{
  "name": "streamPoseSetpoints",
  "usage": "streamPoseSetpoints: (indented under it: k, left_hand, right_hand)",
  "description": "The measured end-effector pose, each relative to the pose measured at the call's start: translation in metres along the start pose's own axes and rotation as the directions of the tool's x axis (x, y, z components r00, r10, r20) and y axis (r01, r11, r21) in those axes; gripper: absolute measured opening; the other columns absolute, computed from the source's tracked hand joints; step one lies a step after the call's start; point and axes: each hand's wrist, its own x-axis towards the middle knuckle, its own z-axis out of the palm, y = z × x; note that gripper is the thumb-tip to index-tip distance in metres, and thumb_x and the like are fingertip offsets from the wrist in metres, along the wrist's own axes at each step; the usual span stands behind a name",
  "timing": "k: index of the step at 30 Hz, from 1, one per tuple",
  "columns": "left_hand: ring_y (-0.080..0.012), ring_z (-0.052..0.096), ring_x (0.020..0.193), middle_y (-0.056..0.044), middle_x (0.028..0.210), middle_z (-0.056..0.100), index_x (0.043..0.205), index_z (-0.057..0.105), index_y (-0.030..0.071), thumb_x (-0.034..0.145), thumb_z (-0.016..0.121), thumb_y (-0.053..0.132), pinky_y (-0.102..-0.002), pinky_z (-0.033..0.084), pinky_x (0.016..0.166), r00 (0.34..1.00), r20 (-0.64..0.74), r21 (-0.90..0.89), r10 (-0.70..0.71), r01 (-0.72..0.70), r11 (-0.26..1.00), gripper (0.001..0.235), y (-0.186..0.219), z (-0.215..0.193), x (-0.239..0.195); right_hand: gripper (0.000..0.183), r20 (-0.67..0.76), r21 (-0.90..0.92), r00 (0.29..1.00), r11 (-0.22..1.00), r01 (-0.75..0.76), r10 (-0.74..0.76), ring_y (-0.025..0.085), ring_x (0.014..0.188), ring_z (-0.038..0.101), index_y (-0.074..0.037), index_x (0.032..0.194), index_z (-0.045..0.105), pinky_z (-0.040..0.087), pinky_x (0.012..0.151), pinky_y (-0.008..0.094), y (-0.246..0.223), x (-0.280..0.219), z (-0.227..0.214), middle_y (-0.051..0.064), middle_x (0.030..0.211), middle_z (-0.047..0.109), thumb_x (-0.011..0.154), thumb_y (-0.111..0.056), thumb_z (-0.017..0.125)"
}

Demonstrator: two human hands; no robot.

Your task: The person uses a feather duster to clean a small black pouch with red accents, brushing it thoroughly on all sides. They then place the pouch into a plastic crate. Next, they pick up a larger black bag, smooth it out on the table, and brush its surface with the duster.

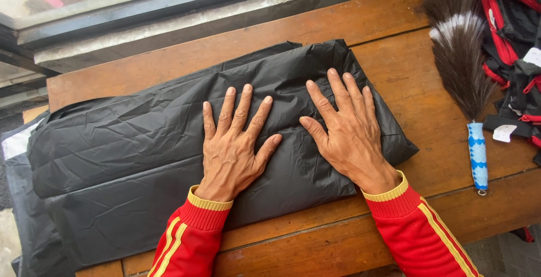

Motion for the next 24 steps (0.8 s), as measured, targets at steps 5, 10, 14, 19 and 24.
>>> streamPoseSetpoints:
  k: [5, 10, 14, 19, 24]
  left_hand:
    - [-0.0316, 0.03, 0.143, -0.009, 0.153, 0.034, 0.145, 0.041, 0.024, 0.096, 0.046, 0.054, -0.059, 0.019, 0.114, 1.0, -0.013, -0.01, -0.005, 0.005, 1.0, 0.058, 0.0, 0.001, -0.001]
    - [-0.0319, 0.031, 0.142, -0.01, 0.152, 0.036, 0.145, 0.042, 0.022, 0.095, 0.046, 0.054, -0.059, 0.02, 0.113, 1.0, -0.028, -0.002, -0.005, 0.005, 1.0, 0.059, 0.0, 0.001, 0.0]
    - [-0.0314, 0.031, 0.142, -0.009, 0.152, 0.035, 0.145, 0.04, 0.019, 0.096, 0.044, 0.055, -0.059, 0.019, 0.114, 1.0, -0.024, 0.008, -0.017, 0.017, 1.0, 0.062, 0.0, 0.003, -0.001]
    - [-0.0312, 0.029, 0.142, -0.01, 0.152, 0.035, 0.145, 0.04, 0.017, 0.096, 0.044, 0.055, -0.058, 0.018, 0.114, 1.0, -0.023, 0.01, -0.02, 0.02, 1.0, 0.063, 0.0, 0.004, -0.001]
    - [-0.0311, 0.031, 0.141, -0.01, 0.152, 0.036, 0.145, 0.041, 0.018, 0.095, 0.045, 0.055, -0.059, 0.019, 0.113, 0.999, -0.027, 0.004, -0.024, 0.024, 1.0, 0.062, -0.001, 0.003, -0.001]
  right_hand:
    - [0.057, -0.011, 0.004, 1.0, 1.0, 0.0, 0.0, 0.04, 0.139, 0.032, -0.02, 0.145, 0.042, 0.028, 0.107, 0.063, 0.0, 0.0, -0.001, 0.017, 0.152, 0.033, 0.097, -0.051, 0.039]
    - [0.06, -0.183, 0.033, 0.983, 0.999, 0.028, -0.021, 0.043, 0.139, 0.034, -0.008, 0.145, 0.041, 0.028, 0.11, 0.063, -0.001, 0.003, -0.009, 0.024, 0.149, 0.035, 0.1, -0.048, 0.039]
    - [0.059, -0.219, 0.046, 0.973, 0.995, 0.09, -0.078, 0.042, 0.138, 0.036, -0.008, 0.139, 0.05, 0.023, 0.112, 0.064, -0.007, 0.004, -0.016, 0.023, 0.146, 0.041, 0.098, -0.049, 0.042]
    - [0.062, -0.034, -0.041, 0.994, 0.994, 0.105, -0.107, 0.04, 0.138, 0.035, -0.017, 0.143, 0.044, 0.025, 0.108, 0.064, -0.003, 0.002, 0.0, 0.019, 0.15, 0.036, 0.095, -0.056, 0.037]
    - [0.062, -0.022, -0.026, 0.994, 0.994, 0.105, -0.106, 0.039, 0.139, 0.034, -0.018, 0.145, 0.04, 0.026, 0.108, 0.064, -0.003, 0.001, 0.002, 0.018, 0.152, 0.034, 0.096, -0.055, 0.037]
